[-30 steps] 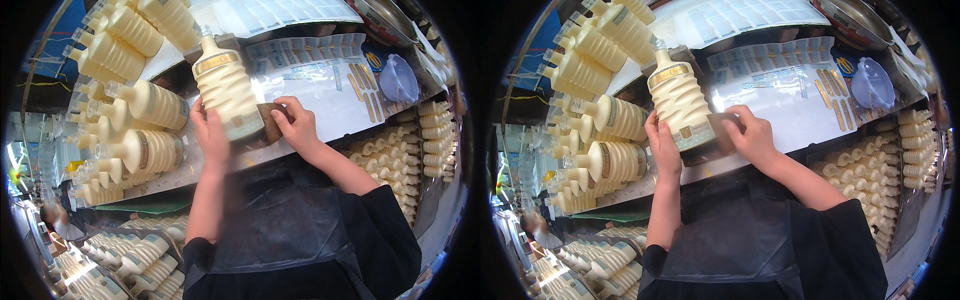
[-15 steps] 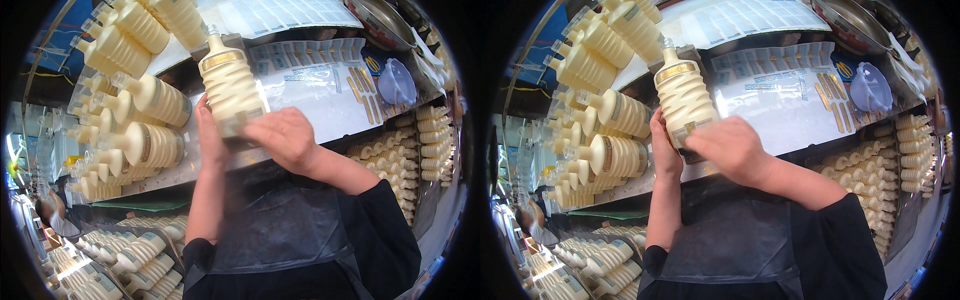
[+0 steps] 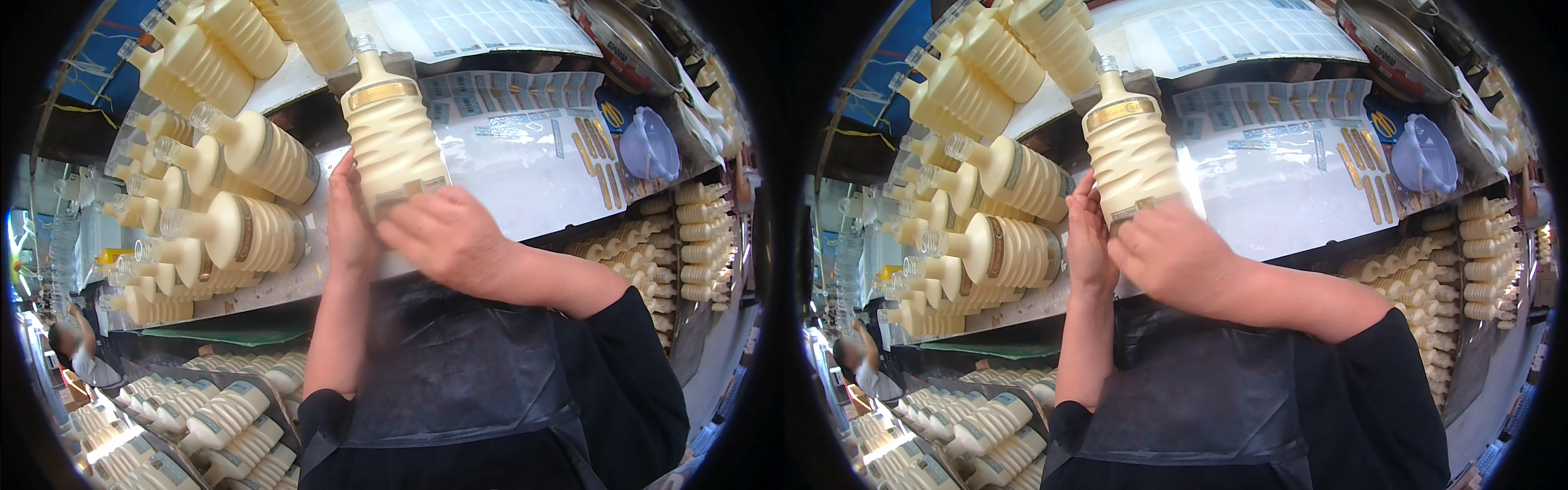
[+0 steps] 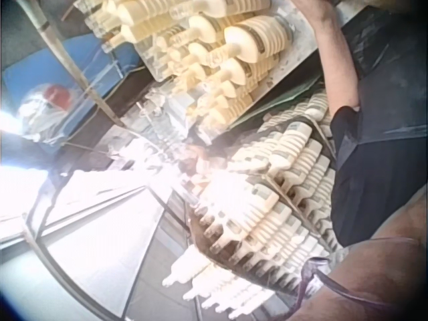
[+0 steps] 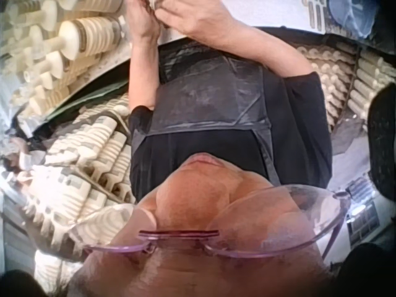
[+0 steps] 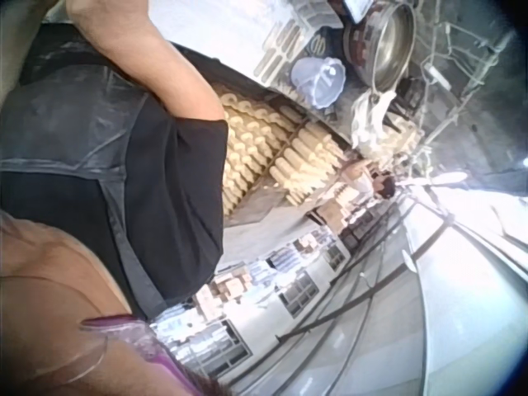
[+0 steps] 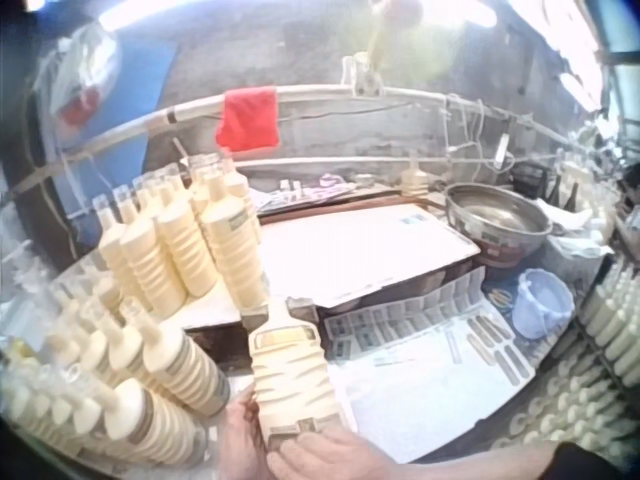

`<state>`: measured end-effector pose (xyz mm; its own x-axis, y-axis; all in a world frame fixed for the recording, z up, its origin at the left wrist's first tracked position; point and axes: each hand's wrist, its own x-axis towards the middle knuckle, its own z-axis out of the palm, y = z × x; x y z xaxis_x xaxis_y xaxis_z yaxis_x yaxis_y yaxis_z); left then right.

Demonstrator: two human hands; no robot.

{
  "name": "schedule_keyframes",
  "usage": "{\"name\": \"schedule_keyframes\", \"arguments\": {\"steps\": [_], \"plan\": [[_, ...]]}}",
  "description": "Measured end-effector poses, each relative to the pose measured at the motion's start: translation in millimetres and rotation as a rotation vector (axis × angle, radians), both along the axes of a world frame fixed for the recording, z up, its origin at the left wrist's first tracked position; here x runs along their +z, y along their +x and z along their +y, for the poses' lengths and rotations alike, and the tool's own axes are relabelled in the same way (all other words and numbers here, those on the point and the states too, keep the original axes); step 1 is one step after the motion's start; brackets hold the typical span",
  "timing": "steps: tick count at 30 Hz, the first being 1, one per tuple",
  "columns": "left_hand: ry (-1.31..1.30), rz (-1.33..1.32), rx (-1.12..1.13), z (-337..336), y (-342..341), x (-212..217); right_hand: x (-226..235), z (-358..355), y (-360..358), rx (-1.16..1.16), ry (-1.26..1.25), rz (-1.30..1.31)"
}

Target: The person repeatedly picks up cream-colored plastic bottles, applies rectangular labels to their bodies, and smooths them into place. The person handles bottles one at a time, rotating them to align and press the labels, then sets them aside on a nearby surface.

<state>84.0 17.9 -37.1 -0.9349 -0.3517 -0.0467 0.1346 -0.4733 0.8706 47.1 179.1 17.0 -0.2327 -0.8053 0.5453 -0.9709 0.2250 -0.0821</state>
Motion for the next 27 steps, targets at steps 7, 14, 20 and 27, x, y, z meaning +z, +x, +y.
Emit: {"name": "schedule_keyframes", "arguments": {"steps": [7, 14, 20, 27], "plan": [[0.043, 0.011, -0.079, -10, 4, -6, 6, -30, 8, -0.001, -0.051, 0.105], [0.117, 0.055, -0.124, -22, 8, -10, -2, -42, 14, 0.045, -0.006, 0.002], [-0.466, -0.026, 0.084, -14, 7, -36, 6, 10, -27, -0.389, -0.117, -0.378], [-0.988, -0.166, 0.278, 14, 6, -24, -4, 22, -19, -0.486, -0.076, -0.683]]}}
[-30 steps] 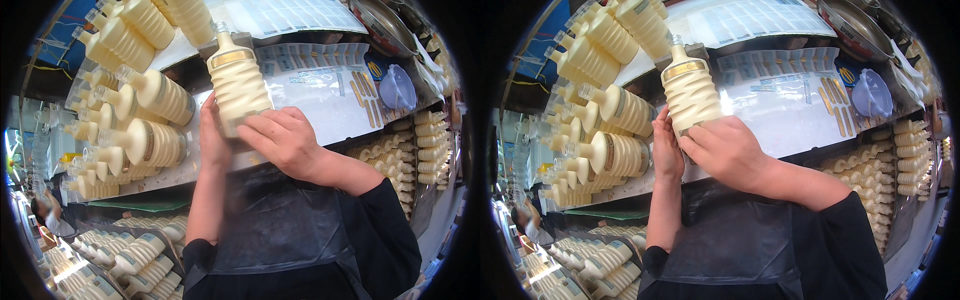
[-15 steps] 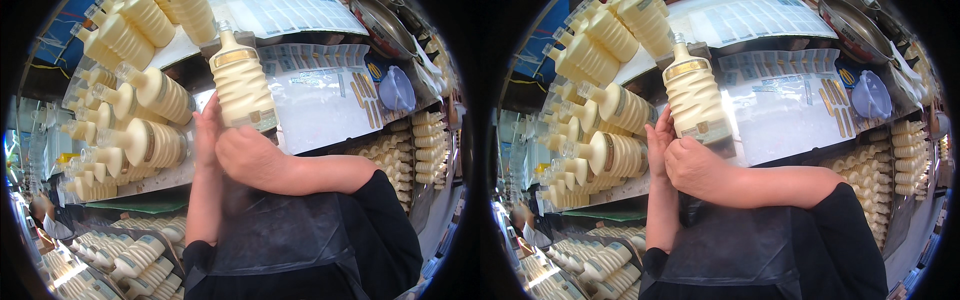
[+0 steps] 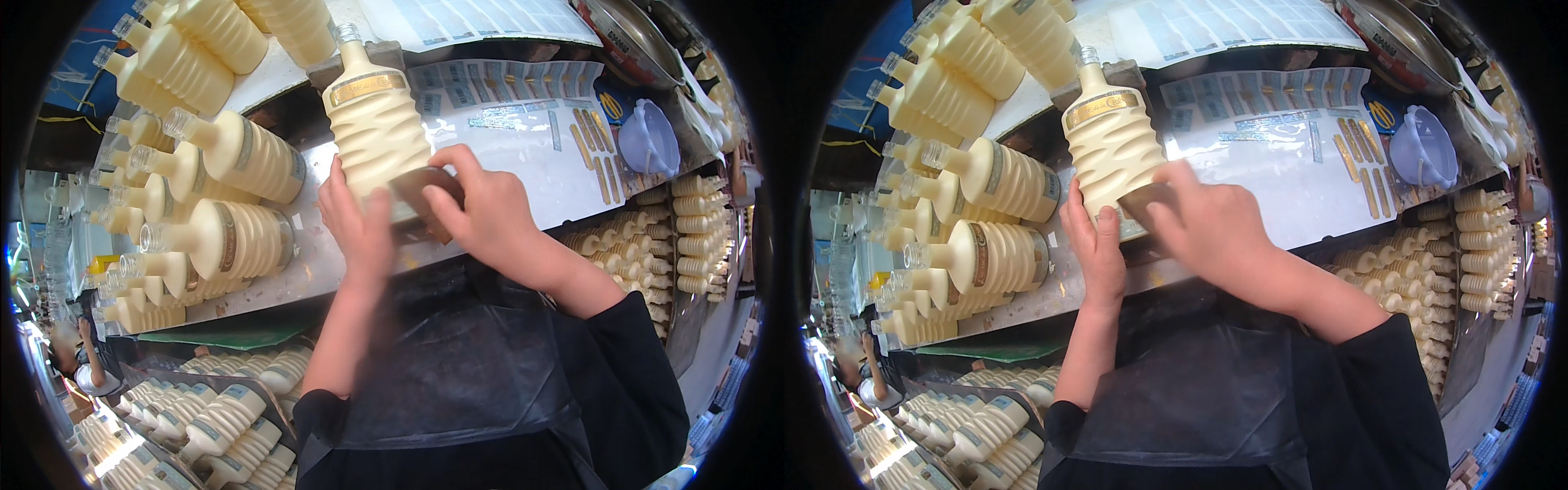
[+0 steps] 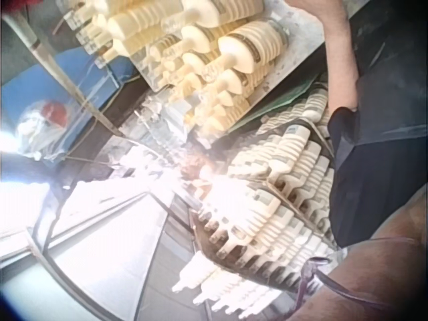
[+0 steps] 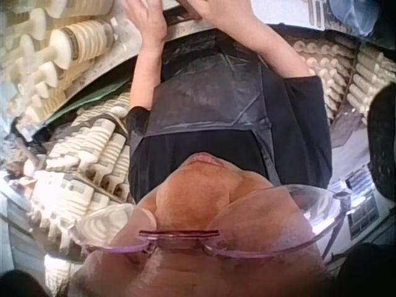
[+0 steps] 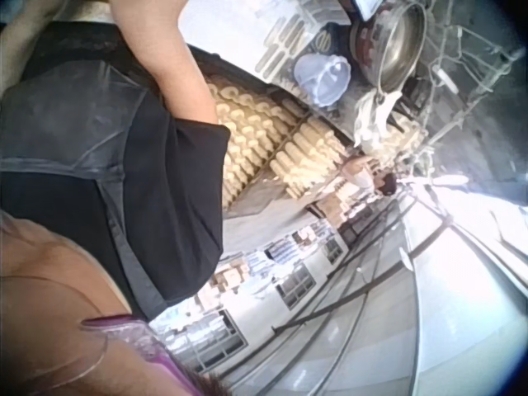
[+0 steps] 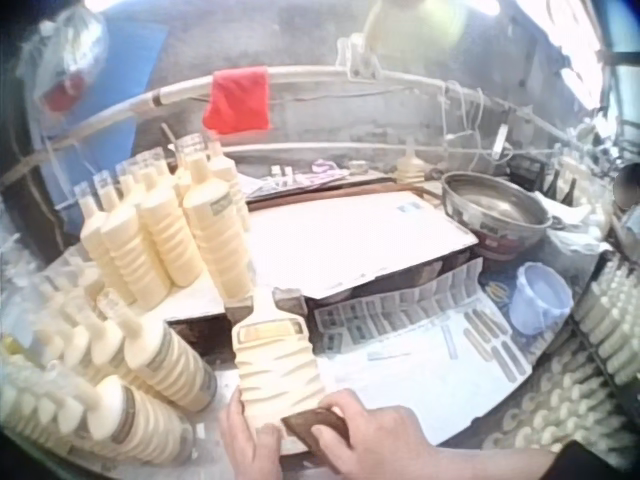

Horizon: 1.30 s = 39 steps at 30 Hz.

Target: The person repeatedly picks up cream-colored plastic bottles, applies rectangular labels to their bodies, and smooths them into place. The person handles bottles one at a time, rotating them to align and press the labels, then sets them aside on a nearby surface.

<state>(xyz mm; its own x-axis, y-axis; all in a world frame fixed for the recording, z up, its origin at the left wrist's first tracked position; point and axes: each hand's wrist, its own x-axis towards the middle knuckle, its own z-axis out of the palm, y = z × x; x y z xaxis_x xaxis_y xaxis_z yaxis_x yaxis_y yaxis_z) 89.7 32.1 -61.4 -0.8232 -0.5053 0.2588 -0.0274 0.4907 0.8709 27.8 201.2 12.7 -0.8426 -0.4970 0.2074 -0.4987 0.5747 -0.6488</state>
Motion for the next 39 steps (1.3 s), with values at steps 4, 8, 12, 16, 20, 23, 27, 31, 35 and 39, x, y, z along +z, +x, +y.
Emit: {"name": "schedule_keyframes", "arguments": {"steps": [4, 8, 12, 16, 20, 23, 27, 31, 35, 39], "plan": [[0.069, 0.063, 0.001, -2, 1, -5, -2, 13, -12, -0.038, 0.013, -0.117], [0.106, 0.049, -0.021, 1, 3, -2, 4, 8, 1, 0.036, -0.236, -0.202], [0.052, 0.027, 0.007, 5, 2, 3, -18, 10, 1, 0.033, -0.185, -0.135], [0.265, 0.131, -0.043, 1, -1, -10, -39, 25, -6, -0.059, -0.282, -0.331], [0.365, 0.168, -0.101, -4, 1, -18, -44, 28, -3, -0.129, -0.248, -0.382], [0.385, 0.194, -0.11, -6, 1, -23, -53, 28, -2, -0.138, -0.294, -0.354], [0.471, 0.212, -0.093, -5, 0, -21, -60, 30, -4, -0.124, -0.322, -0.292], [0.66, 0.243, -0.081, 2, 0, -12, -59, 32, -6, -0.112, -0.264, -0.222], [0.739, 0.275, -0.098, 4, 3, -6, -53, 32, -2, -0.143, -0.41, -0.333], [0.427, 0.152, -0.088, 4, 3, -4, -58, 28, 4, -0.137, -0.528, -0.469]]}}
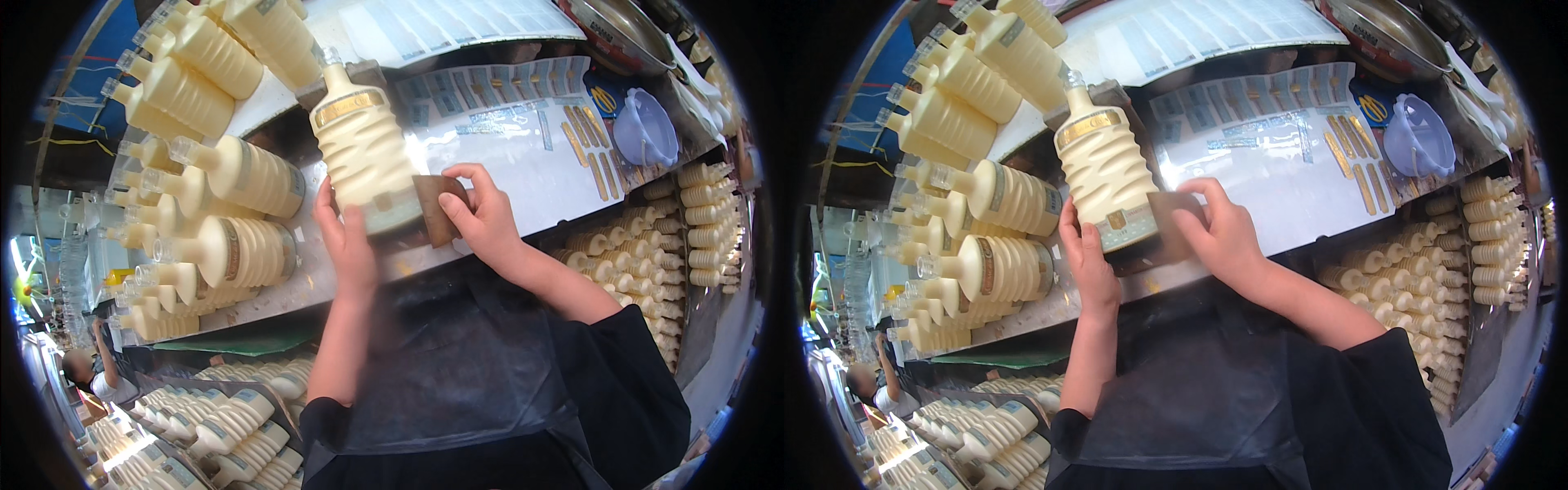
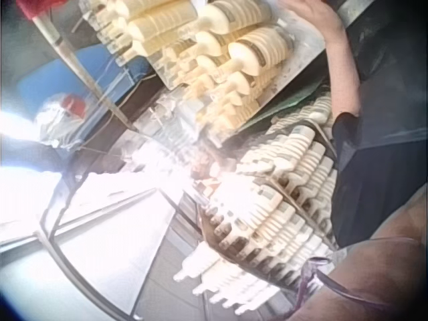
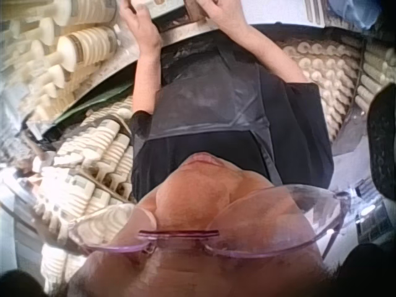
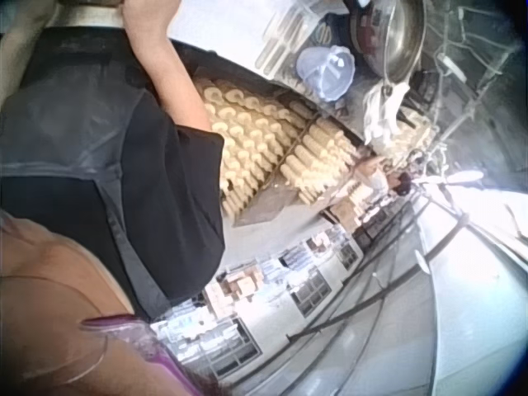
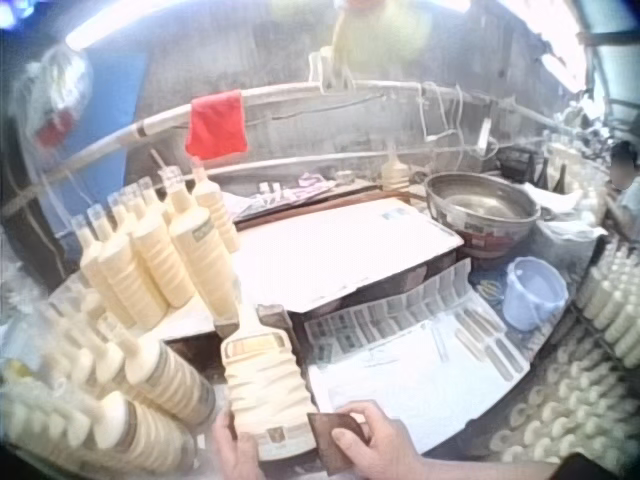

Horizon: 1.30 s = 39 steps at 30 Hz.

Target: The person repeatedly picks up cream-colored plastic bottles, applies rectangular labels to their bodies, and smooths them into place. The person handles bottles one at a time, rotating them to align and press the labels, then sets them aside on a nearby surface.

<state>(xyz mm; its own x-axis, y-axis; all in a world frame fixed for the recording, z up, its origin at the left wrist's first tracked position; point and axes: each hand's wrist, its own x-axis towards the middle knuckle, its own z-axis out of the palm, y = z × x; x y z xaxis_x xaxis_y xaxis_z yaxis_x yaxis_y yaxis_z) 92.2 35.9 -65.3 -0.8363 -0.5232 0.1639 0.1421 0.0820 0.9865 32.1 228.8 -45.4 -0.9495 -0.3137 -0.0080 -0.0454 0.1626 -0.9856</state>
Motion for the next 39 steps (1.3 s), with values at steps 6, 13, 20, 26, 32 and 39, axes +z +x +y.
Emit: {"name": "schedule_keyframes", "arguments": {"steps": [6, 13, 20, 26, 32, 39], "plan": [[0.176, 0.045, -0.049, -12, 1, -6, 5, 1, -21, -0.024, 0.148, 0.121], [-0.051, -0.033, 0.023, -31, -32, 34, 71, -36, -67, -0.035, 0.073, 0.334], [0.135, -0.138, -0.119, -50, -91, 55, 85, -84, -94, 0.072, 0.326, 0.343], [0.365, -0.119, -0.163, -49, -99, 54, 22, -58, -119, -0.011, 0.077, 0.071], [0.542, -0.096, -0.167, -59, -95, 48, 23, -58, -116, -0.083, -0.099, 0.199], [0.434, 0.061, -0.241, -66, -71, 65, 65, -52, -64, 0.032, 0.059, 0.999]]}}
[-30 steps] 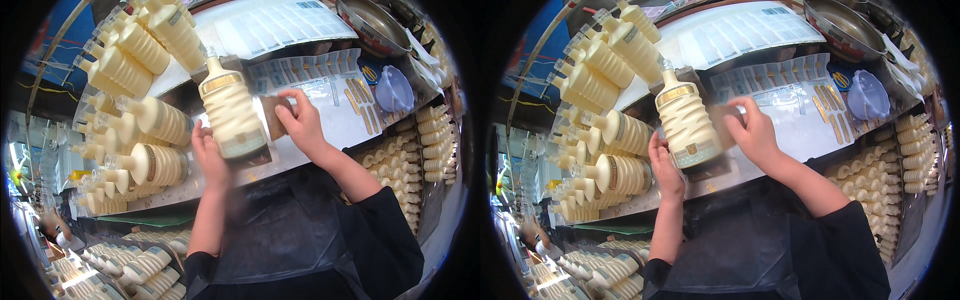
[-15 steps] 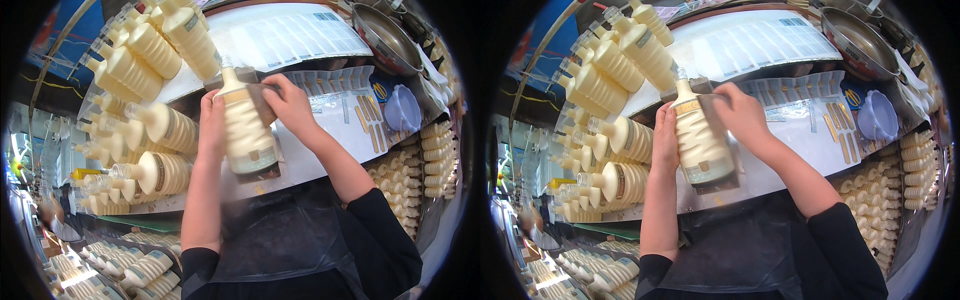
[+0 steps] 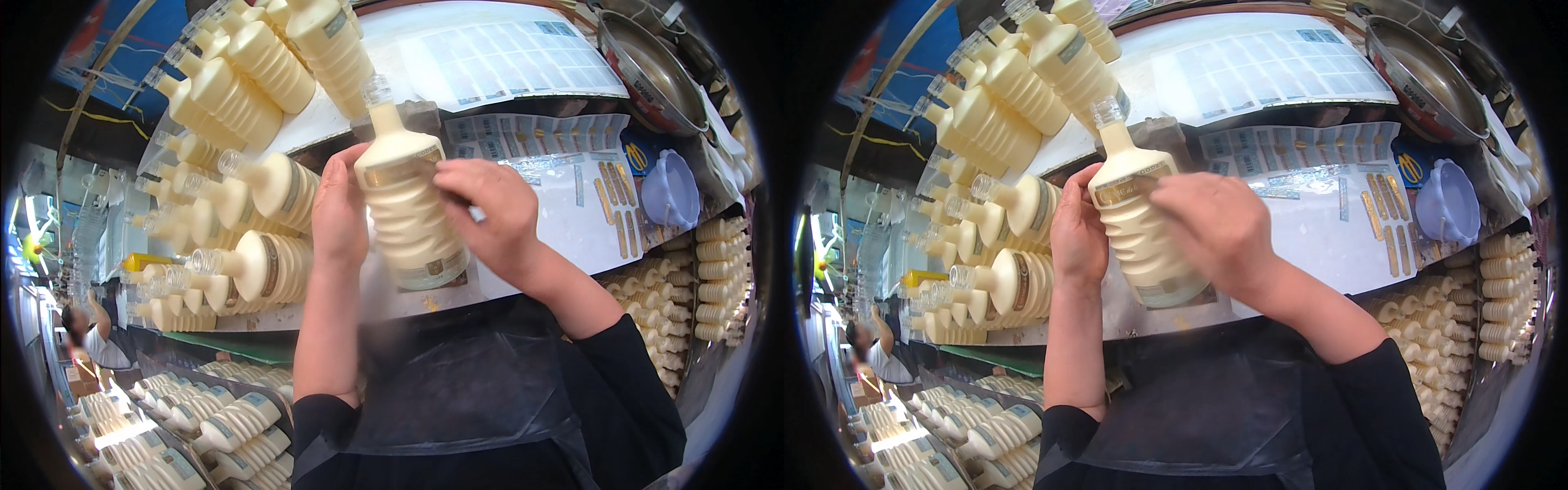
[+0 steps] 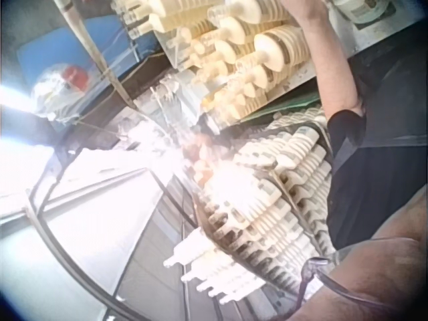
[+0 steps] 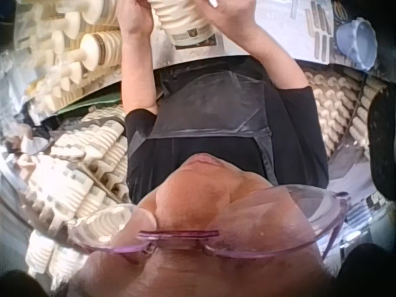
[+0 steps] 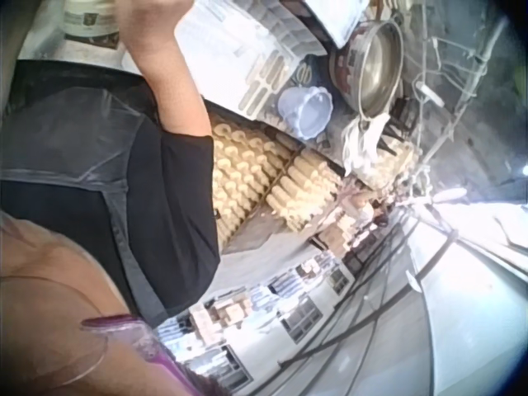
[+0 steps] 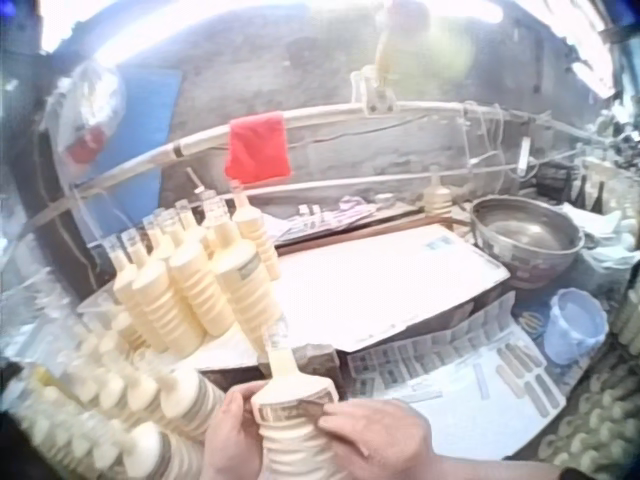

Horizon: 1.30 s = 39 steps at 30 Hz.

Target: The person repeatedly picks up cream-colored plastic bottles, applies rectangular labels to their bodies, and smooths them into place. The person handles bottles one at a time, rotating them to align and press the labels, then sets them aside on a nearby surface.

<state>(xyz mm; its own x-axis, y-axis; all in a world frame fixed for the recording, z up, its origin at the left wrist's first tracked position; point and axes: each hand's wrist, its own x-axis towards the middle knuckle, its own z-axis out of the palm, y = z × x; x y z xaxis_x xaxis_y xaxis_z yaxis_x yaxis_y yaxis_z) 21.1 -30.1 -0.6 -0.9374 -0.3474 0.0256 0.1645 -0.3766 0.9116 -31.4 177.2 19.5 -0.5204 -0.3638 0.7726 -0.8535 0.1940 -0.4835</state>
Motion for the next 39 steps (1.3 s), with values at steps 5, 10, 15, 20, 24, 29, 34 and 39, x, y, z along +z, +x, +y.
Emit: {"name": "schedule_keyframes", "arguments": {"steps": [5, 10, 15, 20, 24, 29, 34, 39], "plan": [[-0.122, 0.054, 0.018, 9, 19, 19, 16, -11, 32, 0.003, 0.114, 0.293], [-0.086, 0.067, -0.026, 12, 35, 31, 27, -34, 66, 0.008, 0.285, 0.418], [-0.146, 0.116, -0.078, 14, 48, 44, 34, -39, 86, 0.032, 0.41, 0.389], [-0.474, 0.058, -0.115, 16, 50, 60, 27, -4, 69, 0.127, 0.064, 0.277], [-0.725, 0.033, -0.169, 23, 42, 75, -5, 21, 52, 0.053, -0.103, 0.185], [-0.787, -0.009, -0.126, 29, 52, 90, -32, 26, 47, -0.149, -0.197, -0.106], [-1.336, 0.371, 0.039, 57, 90, 105, -31, 43, 31, 0.011, -0.428, -0.7], [-1.584, 0.595, 0.073, 75, 148, 99, -10, 62, 24, 0.016, -0.452, -0.744]]}}
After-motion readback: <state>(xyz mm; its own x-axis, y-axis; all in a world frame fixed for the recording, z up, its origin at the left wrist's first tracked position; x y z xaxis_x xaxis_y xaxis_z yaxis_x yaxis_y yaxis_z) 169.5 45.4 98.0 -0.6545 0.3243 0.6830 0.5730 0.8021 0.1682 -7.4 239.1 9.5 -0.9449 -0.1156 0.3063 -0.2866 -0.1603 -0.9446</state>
